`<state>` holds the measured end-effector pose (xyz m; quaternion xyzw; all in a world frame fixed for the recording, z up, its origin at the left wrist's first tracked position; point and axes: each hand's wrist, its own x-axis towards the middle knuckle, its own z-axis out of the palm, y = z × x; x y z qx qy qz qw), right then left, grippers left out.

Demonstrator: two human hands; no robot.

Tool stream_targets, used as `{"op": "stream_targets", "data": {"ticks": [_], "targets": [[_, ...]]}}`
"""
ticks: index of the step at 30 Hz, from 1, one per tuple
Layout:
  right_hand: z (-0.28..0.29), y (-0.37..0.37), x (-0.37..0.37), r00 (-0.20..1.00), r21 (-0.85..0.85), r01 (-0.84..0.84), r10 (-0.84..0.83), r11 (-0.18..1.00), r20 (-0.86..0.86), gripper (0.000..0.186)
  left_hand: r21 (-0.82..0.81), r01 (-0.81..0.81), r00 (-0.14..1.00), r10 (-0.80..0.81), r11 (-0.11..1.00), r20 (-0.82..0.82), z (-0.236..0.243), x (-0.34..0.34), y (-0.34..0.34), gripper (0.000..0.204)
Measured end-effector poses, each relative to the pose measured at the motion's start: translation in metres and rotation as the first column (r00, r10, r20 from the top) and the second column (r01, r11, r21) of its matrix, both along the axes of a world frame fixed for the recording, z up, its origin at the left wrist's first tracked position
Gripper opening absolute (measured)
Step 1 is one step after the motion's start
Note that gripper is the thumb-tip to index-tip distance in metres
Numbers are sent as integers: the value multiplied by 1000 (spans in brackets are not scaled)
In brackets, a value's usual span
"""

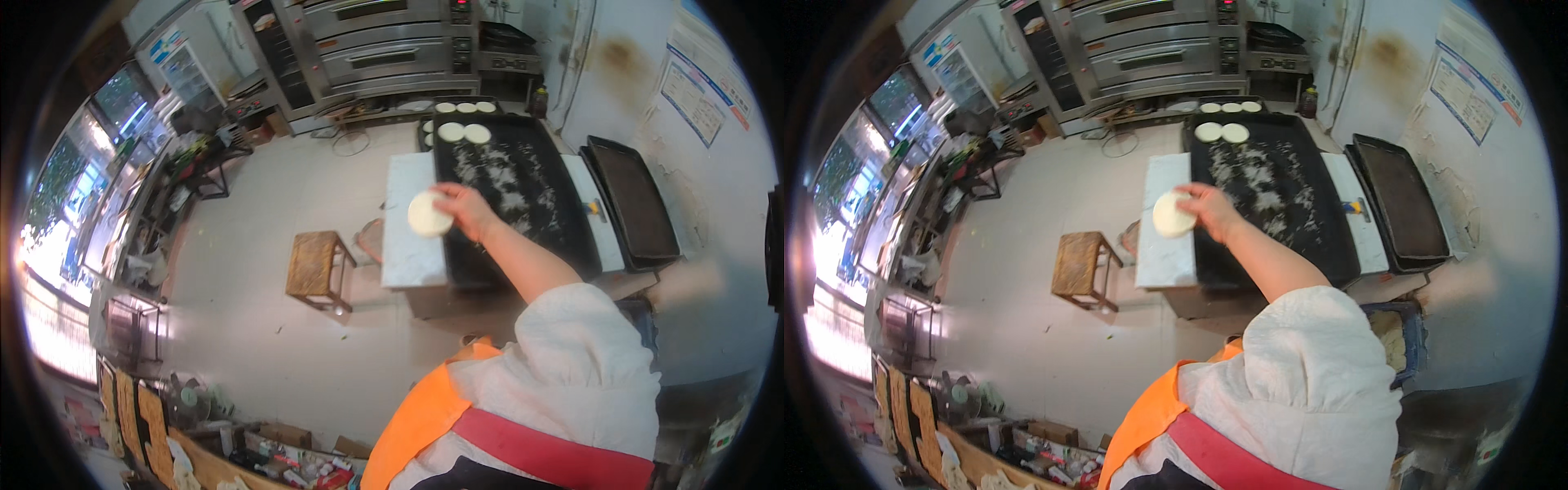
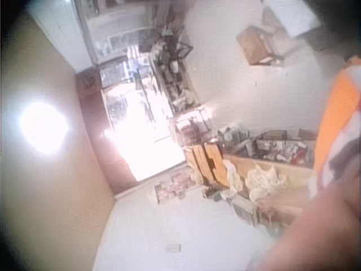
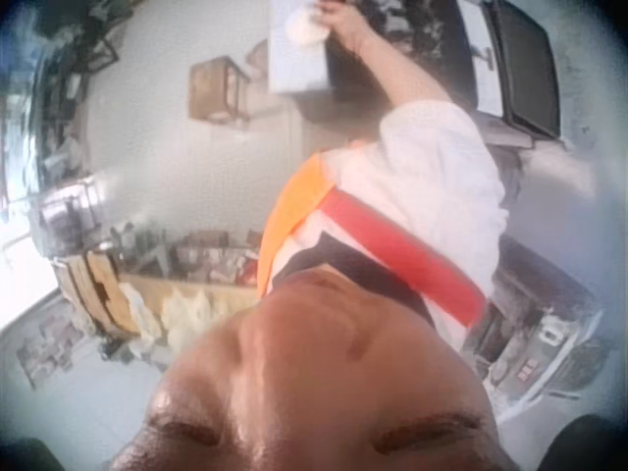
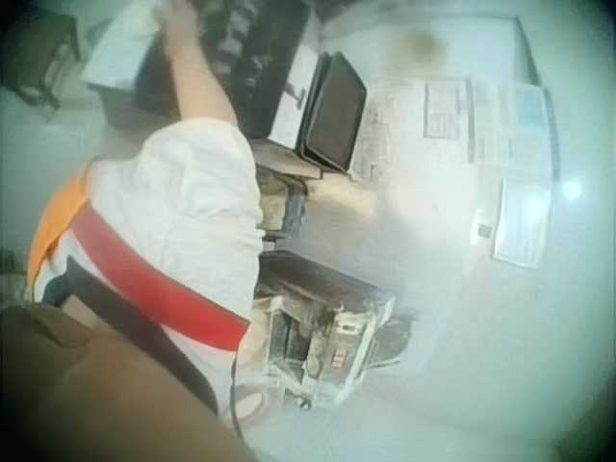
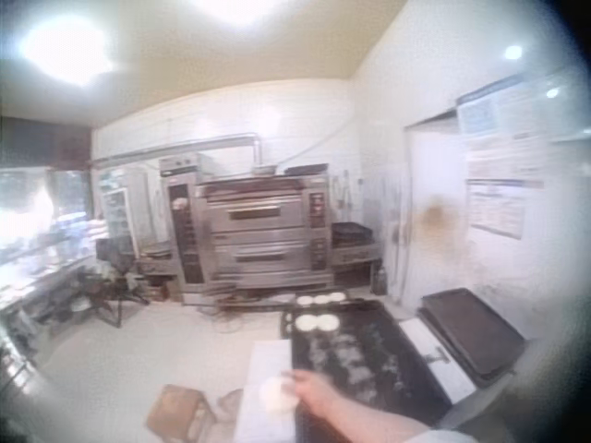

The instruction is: The person prepares and sells bread products, including bagging rolls, weighing them for a customer, rolling out dough, cutting circles, placing dough on a tray, and cleaning a baking tray with a brush.

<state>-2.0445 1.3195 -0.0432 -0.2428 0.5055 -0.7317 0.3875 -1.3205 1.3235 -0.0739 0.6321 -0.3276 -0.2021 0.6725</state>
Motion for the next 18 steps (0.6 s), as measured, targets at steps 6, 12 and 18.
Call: {"op": "stream_targets", "data": {"ticks": [6, 12, 18], "targets": [[-70, 45, -248, 725, 332, 676, -674, 658, -141, 40, -41, 513, 811, -500, 857, -304, 38, -216, -54, 40], [-82, 12, -339, 757, 294, 653, -585, 698, -291, 43, 221, 930, 349, -896, 294, -274, 68, -500, -77, 32], [-26, 26, -187, 916, -43, -401, 402, 915, 19, 54, 321, 946, 13, -978, -55, -206, 51, -709, -83, 36]]}}
